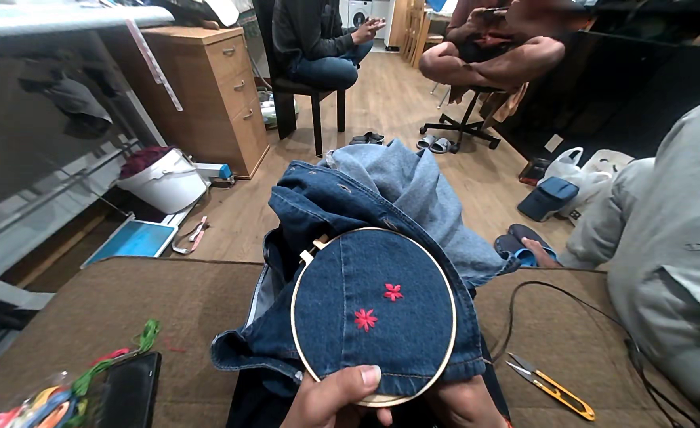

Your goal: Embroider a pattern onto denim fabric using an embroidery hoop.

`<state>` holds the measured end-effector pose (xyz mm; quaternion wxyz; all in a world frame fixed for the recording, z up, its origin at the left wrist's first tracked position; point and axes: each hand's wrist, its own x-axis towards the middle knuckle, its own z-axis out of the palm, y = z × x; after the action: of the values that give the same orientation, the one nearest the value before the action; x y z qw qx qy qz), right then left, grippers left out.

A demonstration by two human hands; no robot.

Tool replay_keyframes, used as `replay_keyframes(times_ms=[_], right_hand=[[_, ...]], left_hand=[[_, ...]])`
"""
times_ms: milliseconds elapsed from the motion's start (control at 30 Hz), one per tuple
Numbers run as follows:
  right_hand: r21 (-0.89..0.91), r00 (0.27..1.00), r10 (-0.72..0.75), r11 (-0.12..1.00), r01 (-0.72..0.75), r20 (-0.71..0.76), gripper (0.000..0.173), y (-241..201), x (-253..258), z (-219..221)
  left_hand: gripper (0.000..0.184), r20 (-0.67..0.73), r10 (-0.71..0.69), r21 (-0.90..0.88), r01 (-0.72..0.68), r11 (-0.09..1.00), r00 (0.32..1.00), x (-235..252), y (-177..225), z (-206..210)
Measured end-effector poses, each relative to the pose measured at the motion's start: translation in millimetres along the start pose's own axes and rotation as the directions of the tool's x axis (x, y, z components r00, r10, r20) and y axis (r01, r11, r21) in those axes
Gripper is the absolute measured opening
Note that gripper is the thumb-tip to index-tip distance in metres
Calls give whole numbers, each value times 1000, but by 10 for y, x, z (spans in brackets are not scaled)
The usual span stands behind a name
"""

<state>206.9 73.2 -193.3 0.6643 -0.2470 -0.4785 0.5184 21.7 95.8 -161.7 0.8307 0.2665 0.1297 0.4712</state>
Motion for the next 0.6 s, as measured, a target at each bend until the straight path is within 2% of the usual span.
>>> replay_keyframes(times_ms=[600], right_hand=[[-227, 995, -86, 971, 72, -52, 45, -90, 19, 96]], left_hand=[[17, -44, 8, 27, -7, 1000, 999, 9, -15, 12]])
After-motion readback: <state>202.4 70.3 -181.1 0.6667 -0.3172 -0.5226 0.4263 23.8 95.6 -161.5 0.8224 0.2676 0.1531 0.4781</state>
